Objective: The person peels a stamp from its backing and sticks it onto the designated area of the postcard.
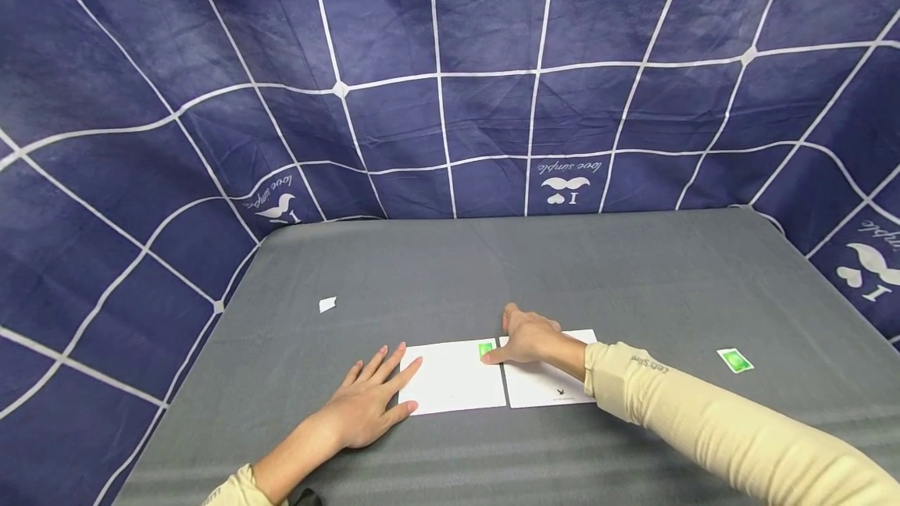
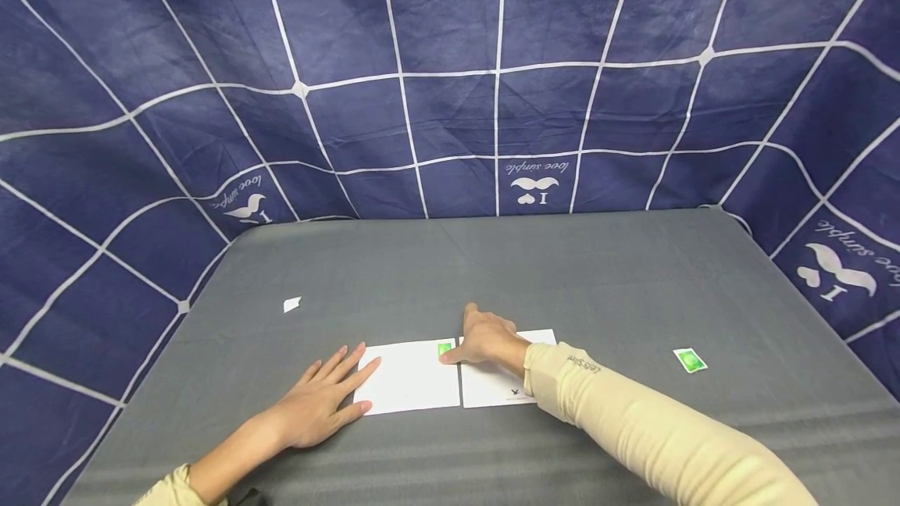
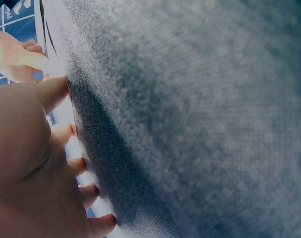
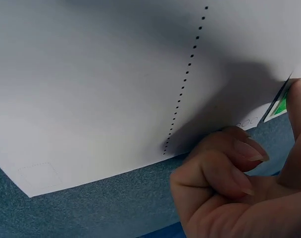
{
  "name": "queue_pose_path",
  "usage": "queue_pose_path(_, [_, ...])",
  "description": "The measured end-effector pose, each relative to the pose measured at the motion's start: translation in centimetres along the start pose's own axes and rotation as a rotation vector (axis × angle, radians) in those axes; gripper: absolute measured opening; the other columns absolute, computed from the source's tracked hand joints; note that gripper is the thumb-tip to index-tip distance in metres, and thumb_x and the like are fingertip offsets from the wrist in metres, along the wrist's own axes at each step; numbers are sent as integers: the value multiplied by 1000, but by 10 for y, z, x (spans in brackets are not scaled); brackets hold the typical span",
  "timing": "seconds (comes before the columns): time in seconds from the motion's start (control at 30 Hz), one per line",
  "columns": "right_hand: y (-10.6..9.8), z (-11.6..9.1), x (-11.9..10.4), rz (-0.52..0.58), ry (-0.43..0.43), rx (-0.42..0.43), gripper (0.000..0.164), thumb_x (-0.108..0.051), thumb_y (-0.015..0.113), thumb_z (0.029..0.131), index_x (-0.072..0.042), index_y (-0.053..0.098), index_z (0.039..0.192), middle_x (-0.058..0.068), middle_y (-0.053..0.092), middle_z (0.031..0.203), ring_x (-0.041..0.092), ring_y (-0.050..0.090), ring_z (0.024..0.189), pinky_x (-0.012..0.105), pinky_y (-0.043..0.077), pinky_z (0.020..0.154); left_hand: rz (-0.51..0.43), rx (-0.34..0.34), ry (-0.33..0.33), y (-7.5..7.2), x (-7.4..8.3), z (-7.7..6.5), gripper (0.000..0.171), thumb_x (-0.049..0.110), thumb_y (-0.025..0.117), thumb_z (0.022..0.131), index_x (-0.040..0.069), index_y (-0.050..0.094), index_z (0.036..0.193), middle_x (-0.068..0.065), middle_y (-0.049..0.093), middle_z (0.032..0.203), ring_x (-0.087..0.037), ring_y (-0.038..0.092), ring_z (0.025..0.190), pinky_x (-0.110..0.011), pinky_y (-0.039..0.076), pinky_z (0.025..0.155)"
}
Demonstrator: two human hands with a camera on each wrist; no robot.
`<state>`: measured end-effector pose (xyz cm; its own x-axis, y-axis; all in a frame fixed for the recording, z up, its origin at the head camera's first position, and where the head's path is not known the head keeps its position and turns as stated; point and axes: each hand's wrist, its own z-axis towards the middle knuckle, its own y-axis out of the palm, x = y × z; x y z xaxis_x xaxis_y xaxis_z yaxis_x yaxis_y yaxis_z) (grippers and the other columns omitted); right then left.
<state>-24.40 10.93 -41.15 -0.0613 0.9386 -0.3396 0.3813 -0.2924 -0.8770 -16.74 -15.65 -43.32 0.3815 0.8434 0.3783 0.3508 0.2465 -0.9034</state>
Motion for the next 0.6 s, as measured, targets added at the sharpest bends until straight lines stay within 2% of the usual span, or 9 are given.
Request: queue_pose_path(0.6, [-2,2,4,3,-48,57,53,-50,84,65,-14,52,87,1,52,69,19,50,70,37,38,65,1,-3,0,-1,0,0,61,48,46,97,21,31,150,-10,19,156,-36,13,142,-63,12,106])
